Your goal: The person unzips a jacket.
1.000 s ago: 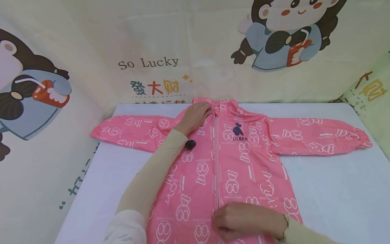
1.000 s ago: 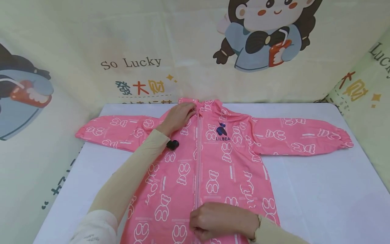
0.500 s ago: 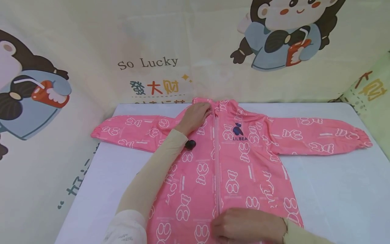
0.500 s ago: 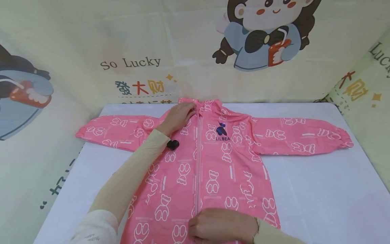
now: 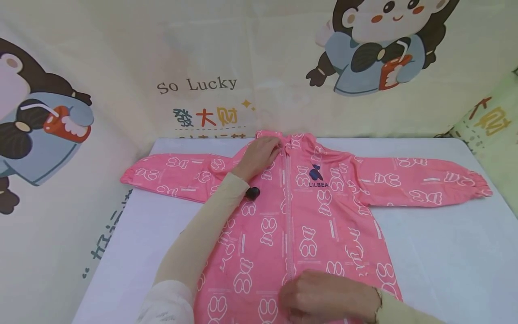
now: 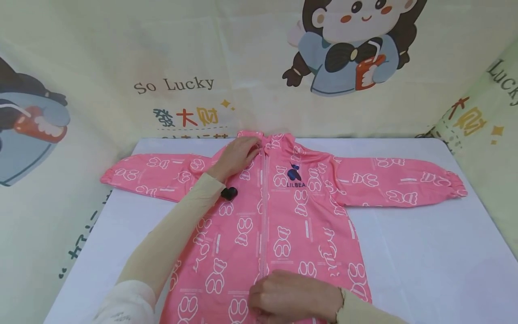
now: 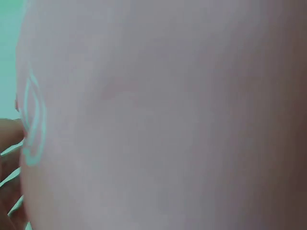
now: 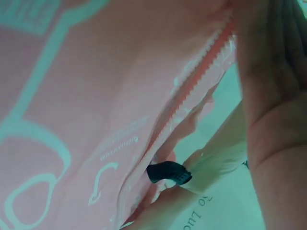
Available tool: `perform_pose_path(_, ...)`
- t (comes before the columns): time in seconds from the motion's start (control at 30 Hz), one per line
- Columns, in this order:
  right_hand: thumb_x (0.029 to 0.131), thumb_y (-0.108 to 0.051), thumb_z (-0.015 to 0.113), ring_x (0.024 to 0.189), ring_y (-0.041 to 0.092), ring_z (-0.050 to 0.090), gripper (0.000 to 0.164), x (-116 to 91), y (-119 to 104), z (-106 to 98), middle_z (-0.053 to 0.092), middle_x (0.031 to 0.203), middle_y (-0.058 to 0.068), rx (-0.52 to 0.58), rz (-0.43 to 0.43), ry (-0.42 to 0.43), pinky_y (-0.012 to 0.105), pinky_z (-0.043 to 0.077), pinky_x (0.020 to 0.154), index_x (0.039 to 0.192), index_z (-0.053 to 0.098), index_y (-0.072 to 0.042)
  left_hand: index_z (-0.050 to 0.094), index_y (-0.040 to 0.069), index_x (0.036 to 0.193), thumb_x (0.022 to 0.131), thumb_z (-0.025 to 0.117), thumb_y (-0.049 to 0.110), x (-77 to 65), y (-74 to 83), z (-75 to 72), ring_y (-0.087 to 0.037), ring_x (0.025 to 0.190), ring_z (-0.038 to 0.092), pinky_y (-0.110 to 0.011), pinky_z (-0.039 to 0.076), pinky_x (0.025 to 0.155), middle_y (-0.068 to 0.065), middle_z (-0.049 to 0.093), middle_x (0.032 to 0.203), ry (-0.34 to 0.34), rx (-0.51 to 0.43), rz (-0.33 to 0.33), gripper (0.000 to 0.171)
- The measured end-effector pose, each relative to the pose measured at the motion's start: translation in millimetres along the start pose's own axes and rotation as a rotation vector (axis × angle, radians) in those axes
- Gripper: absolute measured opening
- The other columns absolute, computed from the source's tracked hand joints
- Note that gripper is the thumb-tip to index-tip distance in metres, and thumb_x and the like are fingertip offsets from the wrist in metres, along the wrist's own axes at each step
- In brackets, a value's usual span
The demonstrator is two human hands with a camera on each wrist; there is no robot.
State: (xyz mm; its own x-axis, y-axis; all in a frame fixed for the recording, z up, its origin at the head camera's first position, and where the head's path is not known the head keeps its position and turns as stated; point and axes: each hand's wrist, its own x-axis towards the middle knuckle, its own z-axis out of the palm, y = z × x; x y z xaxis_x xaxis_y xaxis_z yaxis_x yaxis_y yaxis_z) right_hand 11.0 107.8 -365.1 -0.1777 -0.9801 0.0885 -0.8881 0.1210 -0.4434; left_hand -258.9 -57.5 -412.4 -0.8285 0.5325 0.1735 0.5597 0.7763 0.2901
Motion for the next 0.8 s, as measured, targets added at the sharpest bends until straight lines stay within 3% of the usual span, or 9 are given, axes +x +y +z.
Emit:
perform_pose_path(0.07, 0.085, -0.023, 0.061, 0.072, -0.006, 0.047, 0.006, -12, 12, 27, 0.055, 0.081, -0.017, -0.06, 0.032, 0.058, 0.008, 0.04, 0.068, 0.091, 0.062, -0.022, 0.056, 0.016, 0.111, 0.093, 0.054, 0.028, -1.1, 0.6, -0.1, -0.016, 0.107, 0.051, -0.03, 0.037, 0.097, 0.002, 0.059, 0.11, 0.01, -0.001, 0.016, 0.021)
perform_pose_path(0.13, 0.084, -0.026, 0.063, 0.076, -0.004, 0.049, 0.012, -15, 23, 39, 0.057, 0.086, -0.017, -0.082, 0.045, 0.097, 0.01, 0.041, 0.068, 0.096, 0.062, -0.023, 0.056, 0.016, 0.111, 0.093, 0.054, 0.027, -2.8, 1.6, -0.4, -0.016, 0.108, 0.05, -0.03, 0.036, 0.098, 0.002, 0.059, 0.111, 0.019, 0.004, 0.029, 0.022)
perform_pose_path(0.33, 0.076, -0.022, 0.068, 0.073, -0.003, 0.048, 0.018, -13, 36, 28, 0.055, 0.083, -0.016, -0.147, 0.105, 0.205, 0.011, 0.042, 0.064, 0.093, 0.062, -0.022, 0.057, 0.016, 0.113, 0.093, 0.053, 0.025, -14.2, 6.2, -5.0, -0.016, 0.114, 0.048, -0.031, 0.034, 0.101, 0.001, 0.058, 0.116, 0.042, -0.003, 0.016, 0.022)
perform_pose_path(0.5, 0.076, -0.023, 0.068, 0.081, 0.002, 0.054, 0.02, -17, 46, 20, 0.057, 0.088, -0.013, -0.246, 0.151, 0.232, 0.021, 0.048, 0.069, 0.095, 0.063, -0.02, 0.058, 0.015, 0.11, 0.091, 0.056, 0.024, -26.6, 6.9, -9.3, -0.017, 0.115, 0.048, -0.032, 0.034, 0.101, 0.0, 0.058, 0.117, 0.082, 0.0, 0.006, 0.021)
perform_pose_path(0.8, 0.076, -0.024, 0.069, 0.081, 0.005, 0.054, 0.021, -20, 58, 7, 0.057, 0.089, -0.011, -0.298, 0.178, 0.279, 0.024, 0.049, 0.069, 0.096, 0.063, -0.018, 0.058, 0.014, 0.111, 0.09, 0.058, 0.023, -50.9, 10.1, -15.5, -0.018, 0.113, 0.05, -0.033, 0.035, 0.1, -0.001, 0.059, 0.116, 0.142, -0.006, 0.009, 0.023)
